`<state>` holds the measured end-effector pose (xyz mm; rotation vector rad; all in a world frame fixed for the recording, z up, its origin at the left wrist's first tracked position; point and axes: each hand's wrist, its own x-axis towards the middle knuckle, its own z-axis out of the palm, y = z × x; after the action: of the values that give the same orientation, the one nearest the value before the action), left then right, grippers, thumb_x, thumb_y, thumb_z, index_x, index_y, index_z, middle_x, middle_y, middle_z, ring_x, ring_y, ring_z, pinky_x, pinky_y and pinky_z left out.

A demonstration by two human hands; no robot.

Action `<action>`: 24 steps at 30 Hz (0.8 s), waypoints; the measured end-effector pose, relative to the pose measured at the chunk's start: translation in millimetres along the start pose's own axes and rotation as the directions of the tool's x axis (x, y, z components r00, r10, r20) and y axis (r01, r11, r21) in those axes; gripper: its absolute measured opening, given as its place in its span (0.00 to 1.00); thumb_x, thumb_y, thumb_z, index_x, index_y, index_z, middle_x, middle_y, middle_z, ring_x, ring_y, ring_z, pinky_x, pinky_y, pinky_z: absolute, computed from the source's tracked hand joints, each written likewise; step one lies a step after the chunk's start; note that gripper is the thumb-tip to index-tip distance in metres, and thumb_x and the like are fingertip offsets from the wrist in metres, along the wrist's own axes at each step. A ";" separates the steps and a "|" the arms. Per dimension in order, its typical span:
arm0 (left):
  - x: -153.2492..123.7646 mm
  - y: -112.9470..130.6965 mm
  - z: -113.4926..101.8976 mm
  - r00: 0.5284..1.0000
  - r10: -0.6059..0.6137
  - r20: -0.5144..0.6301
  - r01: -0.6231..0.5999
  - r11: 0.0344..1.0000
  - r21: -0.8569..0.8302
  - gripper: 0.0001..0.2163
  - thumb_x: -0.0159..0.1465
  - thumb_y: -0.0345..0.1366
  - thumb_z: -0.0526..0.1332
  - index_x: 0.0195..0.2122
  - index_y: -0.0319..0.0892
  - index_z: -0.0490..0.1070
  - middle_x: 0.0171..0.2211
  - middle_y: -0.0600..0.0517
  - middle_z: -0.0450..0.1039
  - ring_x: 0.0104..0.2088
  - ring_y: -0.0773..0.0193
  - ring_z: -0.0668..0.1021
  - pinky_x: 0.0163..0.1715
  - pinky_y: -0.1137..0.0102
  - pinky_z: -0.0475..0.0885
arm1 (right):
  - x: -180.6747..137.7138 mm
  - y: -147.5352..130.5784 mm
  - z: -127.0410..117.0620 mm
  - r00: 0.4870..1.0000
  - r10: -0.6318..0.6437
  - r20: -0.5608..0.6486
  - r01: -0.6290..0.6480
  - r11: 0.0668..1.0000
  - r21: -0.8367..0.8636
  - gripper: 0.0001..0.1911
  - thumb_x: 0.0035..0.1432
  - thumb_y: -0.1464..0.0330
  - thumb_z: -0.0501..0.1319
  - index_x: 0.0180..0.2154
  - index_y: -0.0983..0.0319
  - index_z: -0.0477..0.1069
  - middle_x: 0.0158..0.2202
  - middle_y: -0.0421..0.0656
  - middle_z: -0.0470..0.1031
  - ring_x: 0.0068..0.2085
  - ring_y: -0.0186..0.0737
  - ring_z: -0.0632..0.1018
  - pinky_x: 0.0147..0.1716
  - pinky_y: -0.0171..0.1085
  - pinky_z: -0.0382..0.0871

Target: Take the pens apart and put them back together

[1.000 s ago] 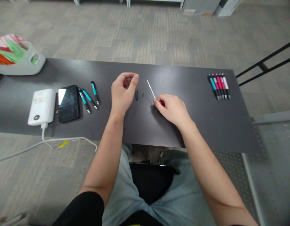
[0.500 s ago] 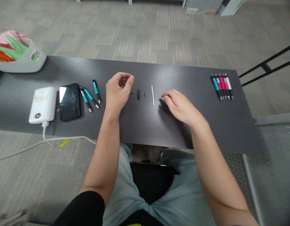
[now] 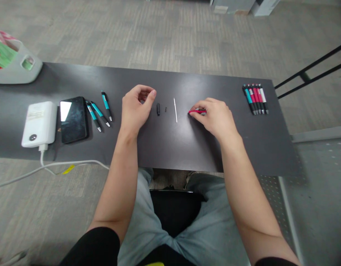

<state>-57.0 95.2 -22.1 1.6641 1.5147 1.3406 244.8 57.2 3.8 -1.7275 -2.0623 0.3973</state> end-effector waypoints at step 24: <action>-6.4 12.9 4.5 0.997 0.028 0.076 -0.035 0.995 0.094 0.05 0.73 0.42 0.77 0.44 0.48 0.87 0.40 0.51 0.89 0.39 0.58 0.83 0.45 0.64 0.81 | -1.8 18.3 -10.9 0.990 0.129 -0.057 -0.123 0.988 0.095 0.21 0.65 0.70 0.70 0.59 0.56 0.84 0.40 0.45 0.89 0.40 0.53 0.87 0.51 0.49 0.79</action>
<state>-46.7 87.1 -14.7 1.7835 1.5369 1.2251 266.1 58.3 4.4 -1.7977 -1.8682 0.4618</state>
